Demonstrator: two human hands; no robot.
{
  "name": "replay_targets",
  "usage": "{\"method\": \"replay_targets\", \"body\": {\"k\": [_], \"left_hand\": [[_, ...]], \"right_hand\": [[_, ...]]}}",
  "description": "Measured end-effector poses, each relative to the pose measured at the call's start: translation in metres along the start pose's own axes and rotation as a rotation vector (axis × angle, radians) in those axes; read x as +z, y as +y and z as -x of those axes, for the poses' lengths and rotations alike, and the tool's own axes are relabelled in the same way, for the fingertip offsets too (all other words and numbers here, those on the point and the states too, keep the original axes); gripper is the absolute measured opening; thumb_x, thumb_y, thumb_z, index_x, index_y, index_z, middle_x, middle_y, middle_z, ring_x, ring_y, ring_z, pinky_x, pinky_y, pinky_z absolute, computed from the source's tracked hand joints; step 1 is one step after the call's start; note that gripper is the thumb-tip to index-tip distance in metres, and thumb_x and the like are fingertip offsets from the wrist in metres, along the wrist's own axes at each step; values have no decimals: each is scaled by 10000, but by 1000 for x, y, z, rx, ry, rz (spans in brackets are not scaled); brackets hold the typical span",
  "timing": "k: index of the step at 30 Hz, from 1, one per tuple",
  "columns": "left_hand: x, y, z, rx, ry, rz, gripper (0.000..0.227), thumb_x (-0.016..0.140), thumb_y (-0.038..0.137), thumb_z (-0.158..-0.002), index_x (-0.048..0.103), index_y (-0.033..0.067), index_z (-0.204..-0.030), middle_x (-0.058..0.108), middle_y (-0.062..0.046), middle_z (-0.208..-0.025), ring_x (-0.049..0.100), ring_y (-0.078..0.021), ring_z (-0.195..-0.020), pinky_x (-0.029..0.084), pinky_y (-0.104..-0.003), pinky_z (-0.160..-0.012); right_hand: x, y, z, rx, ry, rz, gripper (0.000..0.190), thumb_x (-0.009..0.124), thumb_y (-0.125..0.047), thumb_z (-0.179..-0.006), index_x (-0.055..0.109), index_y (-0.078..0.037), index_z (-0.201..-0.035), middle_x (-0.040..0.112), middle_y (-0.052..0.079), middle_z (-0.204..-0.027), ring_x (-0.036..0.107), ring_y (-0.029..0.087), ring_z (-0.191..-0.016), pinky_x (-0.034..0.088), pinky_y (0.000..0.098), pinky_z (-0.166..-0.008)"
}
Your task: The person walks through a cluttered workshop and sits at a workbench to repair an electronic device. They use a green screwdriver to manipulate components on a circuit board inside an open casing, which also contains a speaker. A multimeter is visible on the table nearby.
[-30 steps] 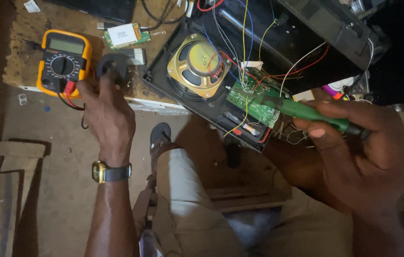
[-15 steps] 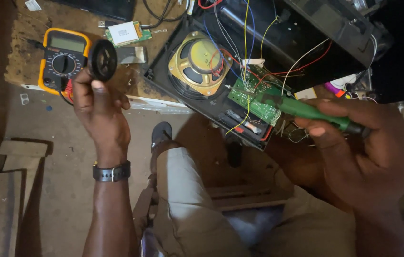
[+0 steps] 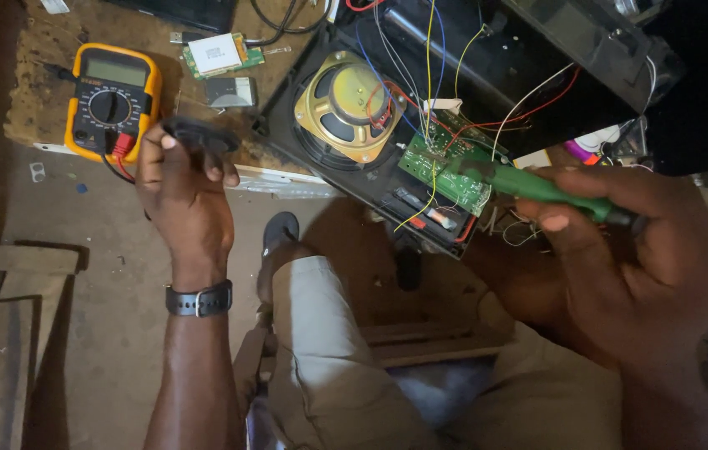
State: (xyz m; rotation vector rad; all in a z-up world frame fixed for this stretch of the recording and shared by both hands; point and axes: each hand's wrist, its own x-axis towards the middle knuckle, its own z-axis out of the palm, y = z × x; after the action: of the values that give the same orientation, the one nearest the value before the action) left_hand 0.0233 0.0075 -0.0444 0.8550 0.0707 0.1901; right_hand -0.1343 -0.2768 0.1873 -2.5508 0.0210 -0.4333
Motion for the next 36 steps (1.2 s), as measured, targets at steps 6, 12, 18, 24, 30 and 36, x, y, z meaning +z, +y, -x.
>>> {"method": "replay_targets", "body": {"k": [6, 12, 18, 24, 30, 36], "left_hand": [[5, 0, 2, 12, 31, -107, 338, 670, 379, -1059, 627, 94, -1234, 601, -59, -850, 551, -144, -662, 516, -308, -578], [12, 4, 5, 31, -31, -118, 345, 670, 410, -1061, 603, 93, -1180, 623, -95, -825, 585, -172, -594, 542, -318, -523], [25, 13, 9, 60, -51, -210, 284, 565, 379, -1114, 554, 96, -1106, 626, -104, -820, 525, -146, -485, 417, -266, -423], [25, 8, 12, -11, 18, -323, 224, 507, 357, -1132, 513, 140, -1081, 638, -84, -787, 526, -135, -439, 334, -241, -361], [27, 3, 19, 17, -10, -371, 275, 532, 379, -1135, 519, 106, -1172, 589, -114, -859, 642, -219, -540, 517, -303, -439], [32, -6, 25, 155, -132, -339, 358, 567, 334, -1160, 582, 11, -1315, 689, -201, -1085, 721, -274, -800, 684, -394, -734]], "right_hand": [[4, -1, -1, -60, 54, -36, 256, 676, 16, -1139, 587, 191, -1302, 720, 359, -1281, 797, 377, -1095, 623, 354, -888], [4, 13, -1, -91, 92, -1, 211, 712, 20, -1172, 631, 167, -1300, 744, 305, -1243, 802, 362, -1096, 593, 365, -917], [1, 18, -4, -107, 99, -50, 198, 701, 88, -1157, 603, 195, -1292, 720, 337, -1224, 801, 403, -1105, 623, 388, -926], [-4, 26, -8, -16, 138, -76, 181, 676, 58, -1186, 581, 172, -1289, 723, 325, -1239, 789, 353, -1070, 601, 354, -913], [-9, 44, -6, -20, 146, -110, 171, 676, 143, -1183, 575, 220, -1296, 715, 351, -1179, 787, 372, -1050, 615, 350, -864], [-18, 61, 0, 9, 142, -33, 187, 742, 41, -1152, 656, 124, -1296, 725, 239, -1210, 727, 285, -1126, 558, 346, -966]]}}
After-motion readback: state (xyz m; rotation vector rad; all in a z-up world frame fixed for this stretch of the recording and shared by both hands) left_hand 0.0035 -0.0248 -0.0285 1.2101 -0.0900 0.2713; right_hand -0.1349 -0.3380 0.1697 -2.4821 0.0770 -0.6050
